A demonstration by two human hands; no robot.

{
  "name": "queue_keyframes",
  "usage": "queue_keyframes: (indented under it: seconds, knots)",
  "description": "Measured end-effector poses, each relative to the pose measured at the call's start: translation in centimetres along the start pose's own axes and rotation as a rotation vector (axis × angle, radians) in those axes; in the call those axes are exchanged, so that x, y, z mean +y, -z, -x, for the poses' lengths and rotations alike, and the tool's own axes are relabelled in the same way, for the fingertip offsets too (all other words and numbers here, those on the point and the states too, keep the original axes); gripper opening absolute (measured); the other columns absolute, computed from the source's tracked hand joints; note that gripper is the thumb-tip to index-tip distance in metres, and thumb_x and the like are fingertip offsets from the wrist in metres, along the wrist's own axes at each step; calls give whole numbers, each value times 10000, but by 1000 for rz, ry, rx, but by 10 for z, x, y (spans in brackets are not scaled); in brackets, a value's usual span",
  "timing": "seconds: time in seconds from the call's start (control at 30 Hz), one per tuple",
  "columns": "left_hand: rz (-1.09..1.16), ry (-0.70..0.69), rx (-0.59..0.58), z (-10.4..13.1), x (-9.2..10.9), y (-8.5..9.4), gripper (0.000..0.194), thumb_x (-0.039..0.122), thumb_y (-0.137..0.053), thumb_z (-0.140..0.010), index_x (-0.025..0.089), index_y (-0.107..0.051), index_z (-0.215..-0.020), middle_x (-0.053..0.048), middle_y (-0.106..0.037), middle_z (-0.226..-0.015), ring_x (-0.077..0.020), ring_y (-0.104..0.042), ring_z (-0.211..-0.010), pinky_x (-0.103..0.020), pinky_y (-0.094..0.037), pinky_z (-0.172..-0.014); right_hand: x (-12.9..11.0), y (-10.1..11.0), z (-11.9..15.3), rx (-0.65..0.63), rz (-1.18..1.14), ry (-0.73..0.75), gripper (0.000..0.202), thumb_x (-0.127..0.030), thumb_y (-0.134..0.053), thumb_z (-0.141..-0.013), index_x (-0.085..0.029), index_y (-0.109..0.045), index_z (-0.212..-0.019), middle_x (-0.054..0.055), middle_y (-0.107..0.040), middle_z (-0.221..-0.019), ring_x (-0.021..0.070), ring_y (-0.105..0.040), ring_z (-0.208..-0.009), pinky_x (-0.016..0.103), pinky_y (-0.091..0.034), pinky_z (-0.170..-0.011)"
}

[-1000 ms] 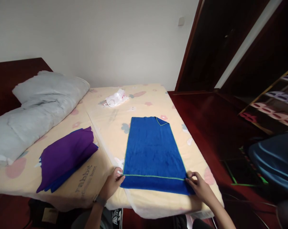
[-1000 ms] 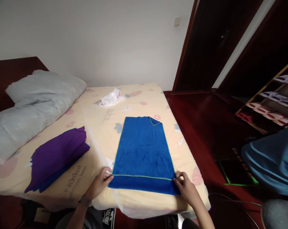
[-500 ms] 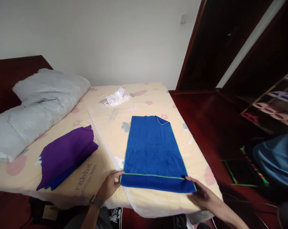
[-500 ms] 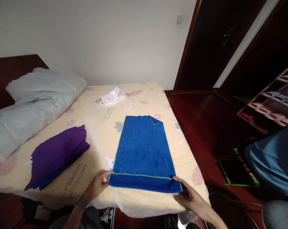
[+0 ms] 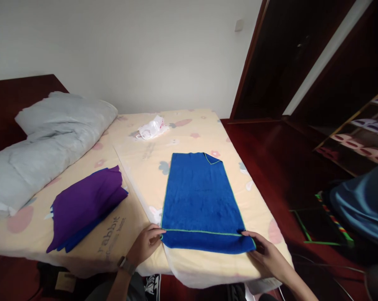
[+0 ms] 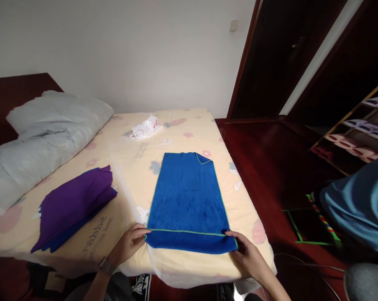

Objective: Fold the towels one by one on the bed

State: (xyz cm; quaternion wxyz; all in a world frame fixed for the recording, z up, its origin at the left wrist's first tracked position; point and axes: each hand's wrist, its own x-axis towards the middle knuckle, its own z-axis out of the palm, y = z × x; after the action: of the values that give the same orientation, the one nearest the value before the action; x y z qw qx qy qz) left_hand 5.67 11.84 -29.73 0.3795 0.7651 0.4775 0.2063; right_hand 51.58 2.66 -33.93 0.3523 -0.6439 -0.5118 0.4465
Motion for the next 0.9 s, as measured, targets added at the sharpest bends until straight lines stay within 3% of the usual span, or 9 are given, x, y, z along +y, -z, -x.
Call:
queue_keyframes:
  seconds: [0.2, 0.33, 0.43, 0.6, 0.73, 0.9]
  knots:
    - [-97, -17, 35, -2, 3, -1, 250, 274, -506, -951, 225, -730, -1053, -87, -667, -1046, -194, -641, -978, -267, -559, -837, -9, -1, 0, 44, -8, 0, 441, -458, -652, -804, -197, -676, -1158, 99, -718, -1146, 271, -670, -1046, 354, -534, -942]
    - [-207, -29, 195, -8, 4, -8, 266, 335, -472, -983, 221, -710, -1017, -85, -659, -1057, -218, -625, -1059, -343, -526, -969, -12, -5, -2, 26, -66, 13, 483, -385, -679, -764, -223, -653, -1218, 91, -652, -1302, 274, -649, -1123, 347, -535, -958]
    - [-261, -40, 282, -13, 5, -17, 265, 332, -452, -991, 232, -688, -1055, -81, -663, -1120, -226, -617, -1107, -379, -510, -1008, -12, -9, -6, 74, -54, 4, 458, -434, -669, -752, -231, -682, -1161, 85, -669, -1278, 275, -659, -1113, 345, -543, -949]
    - [-249, -37, 203, -17, 4, -25, 253, 282, -470, -973, 262, -668, -1128, -53, -703, -1103, -212, -648, -1054, -358, -538, -949, -7, -11, -15, 185, 43, 31, 441, -559, -620, -777, -241, -721, -1064, 83, -714, -1151, 271, -678, -1040, 363, -550, -929]
    - [-181, 5, 123, -17, 5, -22, 247, 243, -513, -919, 263, -669, -1110, -37, -699, -1012, -180, -655, -877, -299, -553, -820, -1, -9, -19, 263, 111, 106, 412, -586, -588, -805, -226, -746, -927, 109, -686, -1119, 291, -635, -1105, 416, -510, -994]
    - [-101, 102, 115, -17, 5, -17, 216, 354, -497, -926, 223, -666, -956, -26, -685, -863, -170, -631, -756, -271, -527, -734, -6, -4, -14, 215, 89, 81, 414, -573, -579, -837, -220, -718, -1002, 108, -666, -1206, 285, -628, -1110, 387, -513, -955]
